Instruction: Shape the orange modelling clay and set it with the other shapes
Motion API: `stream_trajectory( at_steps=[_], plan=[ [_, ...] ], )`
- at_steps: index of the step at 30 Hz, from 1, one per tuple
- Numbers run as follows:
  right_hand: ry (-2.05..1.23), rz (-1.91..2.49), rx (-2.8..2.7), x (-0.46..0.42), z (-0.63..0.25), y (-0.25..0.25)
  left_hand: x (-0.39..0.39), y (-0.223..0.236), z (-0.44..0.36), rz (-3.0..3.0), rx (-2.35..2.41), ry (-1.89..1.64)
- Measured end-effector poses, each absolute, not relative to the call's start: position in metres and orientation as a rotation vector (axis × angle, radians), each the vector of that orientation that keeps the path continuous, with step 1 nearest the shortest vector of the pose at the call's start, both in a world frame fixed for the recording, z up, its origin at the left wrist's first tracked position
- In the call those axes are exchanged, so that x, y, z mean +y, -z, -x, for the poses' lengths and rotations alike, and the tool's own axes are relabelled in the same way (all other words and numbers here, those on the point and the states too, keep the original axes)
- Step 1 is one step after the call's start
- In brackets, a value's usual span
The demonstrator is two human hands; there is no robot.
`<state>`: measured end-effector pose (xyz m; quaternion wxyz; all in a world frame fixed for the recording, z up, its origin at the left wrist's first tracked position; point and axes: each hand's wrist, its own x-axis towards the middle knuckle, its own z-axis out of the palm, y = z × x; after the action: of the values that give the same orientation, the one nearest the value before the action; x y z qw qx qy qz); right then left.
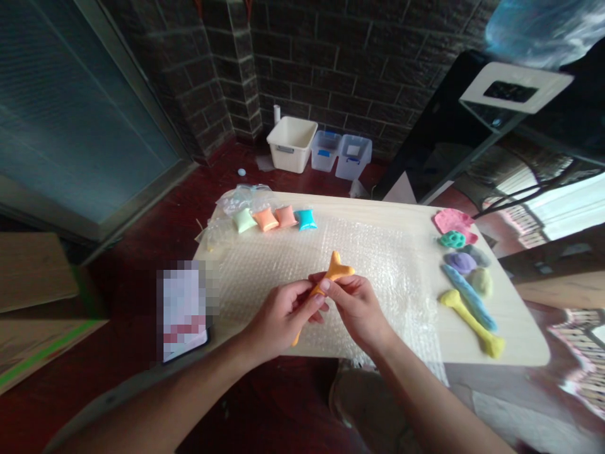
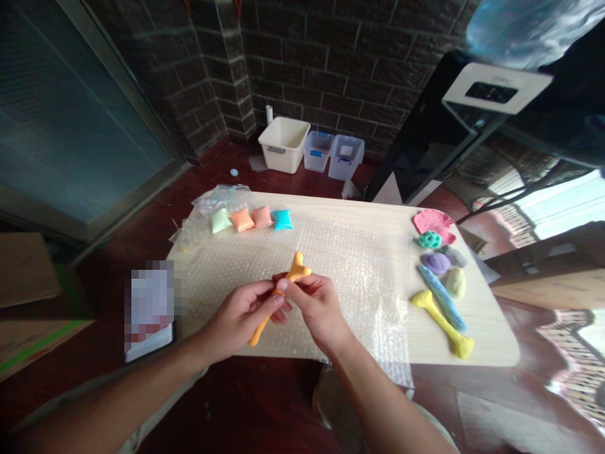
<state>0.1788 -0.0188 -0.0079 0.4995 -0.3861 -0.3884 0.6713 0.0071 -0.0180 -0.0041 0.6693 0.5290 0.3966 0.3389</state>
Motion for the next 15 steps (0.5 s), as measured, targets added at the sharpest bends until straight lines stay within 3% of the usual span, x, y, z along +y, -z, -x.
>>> stream_trajectory(
  at_steps=[15],
  plan=[
    [-1.732,0.848,-0.977,-0.0152,-0.1824,0.0113,-0.0110,0.0019,-0.0035,-0.907,0.744,-0.662]
  ],
)
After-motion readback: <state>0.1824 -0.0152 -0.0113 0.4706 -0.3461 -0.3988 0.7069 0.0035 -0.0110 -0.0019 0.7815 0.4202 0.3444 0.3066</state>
